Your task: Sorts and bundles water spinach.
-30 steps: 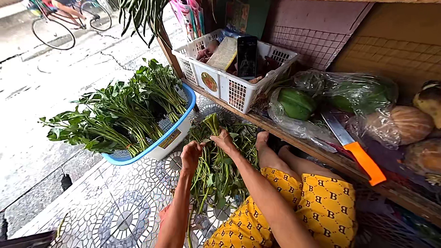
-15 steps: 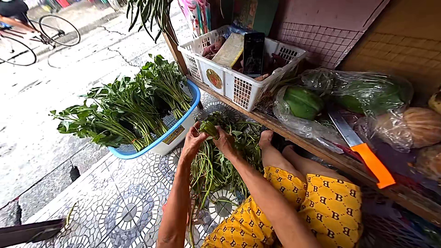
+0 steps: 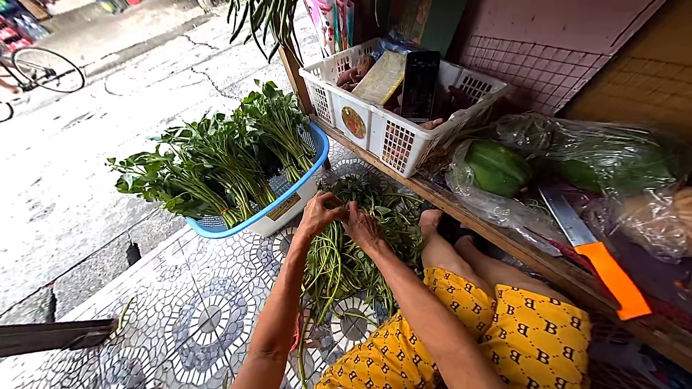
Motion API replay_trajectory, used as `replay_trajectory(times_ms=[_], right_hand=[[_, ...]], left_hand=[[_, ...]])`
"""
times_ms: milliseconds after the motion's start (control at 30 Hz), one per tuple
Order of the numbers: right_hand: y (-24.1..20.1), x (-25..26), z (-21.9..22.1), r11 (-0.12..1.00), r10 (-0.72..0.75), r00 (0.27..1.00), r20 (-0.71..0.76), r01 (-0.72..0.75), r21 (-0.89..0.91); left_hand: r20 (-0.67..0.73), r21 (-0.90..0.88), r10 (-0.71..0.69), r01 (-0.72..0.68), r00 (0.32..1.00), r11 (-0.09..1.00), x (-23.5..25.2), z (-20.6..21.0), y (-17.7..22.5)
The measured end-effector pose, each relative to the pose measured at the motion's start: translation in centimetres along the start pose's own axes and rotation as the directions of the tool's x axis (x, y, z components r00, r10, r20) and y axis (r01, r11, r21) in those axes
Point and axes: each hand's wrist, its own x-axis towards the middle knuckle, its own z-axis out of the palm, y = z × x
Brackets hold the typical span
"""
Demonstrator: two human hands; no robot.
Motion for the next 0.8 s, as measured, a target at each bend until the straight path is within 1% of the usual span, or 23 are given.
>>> replay_trajectory(times_ms=[67,100,133,167,200,233,267,300,333,367,433,467,500,533,567,600,633,700,767,800], right_hand=[[-0.4,-0.1,-0.8,0.999,0.033,0.997,0.063,-0.033,0.005],[-0.7,-0.1,-1.4,0.999,0.033,0.994,0.106,-0.036,0.028],[-1.0,-0.2,-2.1,0.997,0.005,0.993,0.116,-0.014,0.074],[-1.2,-0.4,-2.7,0.989,-0.045,0.996,0.072,0.035,0.143],[-1.4,-0.6,-3.4,0.971,-0.101,0.995,-0.015,0.102,0.215],[-1.4,-0.8,-4.0,0.949,-0.15,0.981,-0.123,0.177,0.26],[-1.2,-1.0,-4.6,0.932,-0.178,0.958,-0.226,0.238,0.273],[-0.9,-1.1,-5.2,0.922,-0.184,0.935,-0.302,0.27,0.276],[-0.5,-1.1,-5.6,0.918,-0.177,0.914,-0.365,0.287,0.273],[-0.1,-1.0,-5.9,0.915,-0.164,0.895,-0.415,0.295,0.275],[0.4,-0.9,-6.2,0.912,-0.117,0.877,-0.465,0.28,0.3],[0.6,-0.9,-6.0,0.912,-0.095,0.876,-0.472,0.267,0.311],[0.6,-0.8,-5.8,0.916,-0.085,0.877,-0.474,0.256,0.309],[0.5,-0.8,-5.5,0.921,-0.081,0.88,-0.468,0.246,0.304],[0.3,-0.8,-5.3,0.925,-0.078,0.885,-0.458,0.236,0.298],[0.1,-0.8,-5.2,0.928,-0.08,0.89,-0.448,0.231,0.292],[0.0,-0.7,-5.0,0.93,-0.09,0.894,-0.439,0.233,0.284],[0.2,-0.5,-4.4,0.936,-0.111,0.904,-0.413,0.235,0.263],[0.4,-0.4,-3.8,0.935,-0.11,0.912,-0.394,0.23,0.27],[0.5,-0.4,-3.6,0.936,-0.099,0.915,-0.39,0.219,0.277]], left_hand=[[0.091,-0.045,-0.016,0.021,0.996,0.999,-0.2,-0.7,0.3],[0.113,-0.076,-0.009,0.018,0.994,0.997,-0.5,-1.3,0.6],[0.095,-0.109,0.006,0.005,0.995,0.994,-1.0,-2.0,1.0],[0.036,-0.126,0.031,-0.026,0.999,0.992,-1.7,-3.0,1.6],[-0.039,-0.11,0.064,-0.068,0.997,0.992,-2.6,-4.3,2.4],[-0.136,-0.072,0.119,-0.13,0.983,0.989,-3.7,-5.9,3.3],[-0.25,-0.037,0.18,-0.195,0.951,0.98,-4.9,-7.6,4.1],[-0.371,-0.004,0.233,-0.253,0.899,0.968,-6.1,-9.4,4.7],[-0.496,0.022,0.274,-0.303,0.824,0.953,-7.4,-11.1,5.2],[-0.623,0.05,0.314,-0.364,0.717,0.93,-8.6,-12.8,5.6],[-0.825,0.106,0.354,-0.496,0.44,0.862,-10.1,-15.3,6.2],[-0.885,0.154,0.362,-0.549,0.293,0.822,-10.3,-16.2,6.0],[-0.923,0.215,0.357,-0.573,0.145,0.791,-10.0,-16.8,5.6],[-0.935,0.293,0.356,-0.565,0.001,0.771,-9.2,-17.2,4.7],[-0.921,0.375,0.371,-0.528,-0.119,0.762,-8.1,-17.2,3.6],[-0.897,0.441,0.398,-0.474,-0.193,0.762,-6.7,-16.9,2.5],[-0.876,0.482,0.425,-0.428,-0.228,0.765,-5.2,-16.3,1.5],[-0.843,0.538,0.488,-0.363,-0.226,0.761,-1.9,-14.5,-1.3],[-0.786,0.619,0.576,-0.296,-0.226,0.728,0.9,-13.3,-4.6],[-0.771,0.637,0.598,-0.279,-0.219,0.719,1.7,-12.7,-5.4]])
